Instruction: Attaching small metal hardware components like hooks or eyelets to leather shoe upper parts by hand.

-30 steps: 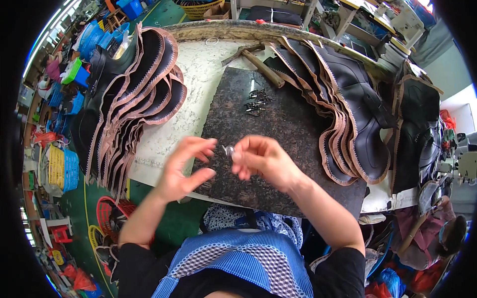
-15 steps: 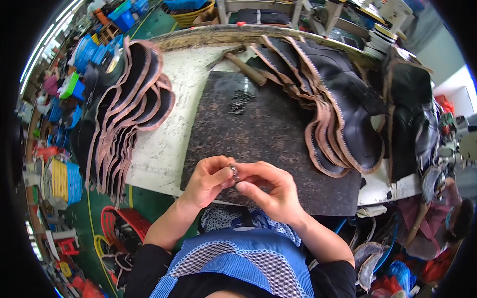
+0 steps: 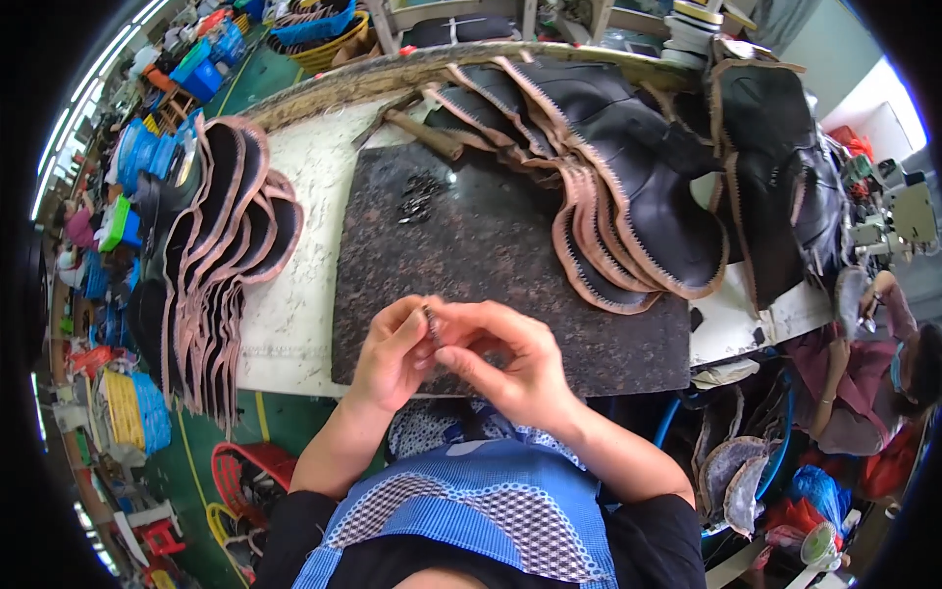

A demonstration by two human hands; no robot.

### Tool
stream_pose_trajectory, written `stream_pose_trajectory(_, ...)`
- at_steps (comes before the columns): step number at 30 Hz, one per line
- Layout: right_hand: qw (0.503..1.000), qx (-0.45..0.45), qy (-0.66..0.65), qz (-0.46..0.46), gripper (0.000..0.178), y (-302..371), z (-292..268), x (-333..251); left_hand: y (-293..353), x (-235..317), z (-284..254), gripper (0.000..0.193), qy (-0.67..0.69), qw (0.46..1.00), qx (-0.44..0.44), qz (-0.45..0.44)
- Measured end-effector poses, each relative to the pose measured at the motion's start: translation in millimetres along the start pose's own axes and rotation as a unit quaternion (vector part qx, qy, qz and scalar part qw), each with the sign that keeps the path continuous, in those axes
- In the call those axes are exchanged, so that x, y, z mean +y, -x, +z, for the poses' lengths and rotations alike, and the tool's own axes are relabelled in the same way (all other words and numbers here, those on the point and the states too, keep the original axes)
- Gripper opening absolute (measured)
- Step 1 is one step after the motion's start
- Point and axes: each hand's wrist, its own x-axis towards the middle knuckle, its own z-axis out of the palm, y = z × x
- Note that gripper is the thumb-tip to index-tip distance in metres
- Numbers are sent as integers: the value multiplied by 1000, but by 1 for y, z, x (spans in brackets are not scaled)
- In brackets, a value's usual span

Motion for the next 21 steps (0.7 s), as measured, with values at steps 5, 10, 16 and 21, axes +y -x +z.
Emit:
stream_pose_trajectory(5, 956, 3, 247, -161, 45, -6, -5, -5, -2, -14, 4, 14, 74, 997, -4, 16)
stream_pose_trajectory(10, 982, 6, 158, -106, 44, -5, -8, -1, -1, -18, -1, 14, 36, 998, -10, 46)
stream_pose_trajectory(16, 994, -38, -73, 74, 31, -3, -7, -8, -2, -14, -4, 11, 39, 994, -70, 69)
stream_pose_trajectory(21, 985, -52, -123, 108, 28, -5, -10, -7, 0, -10, -2, 12, 95, 989, -111, 14)
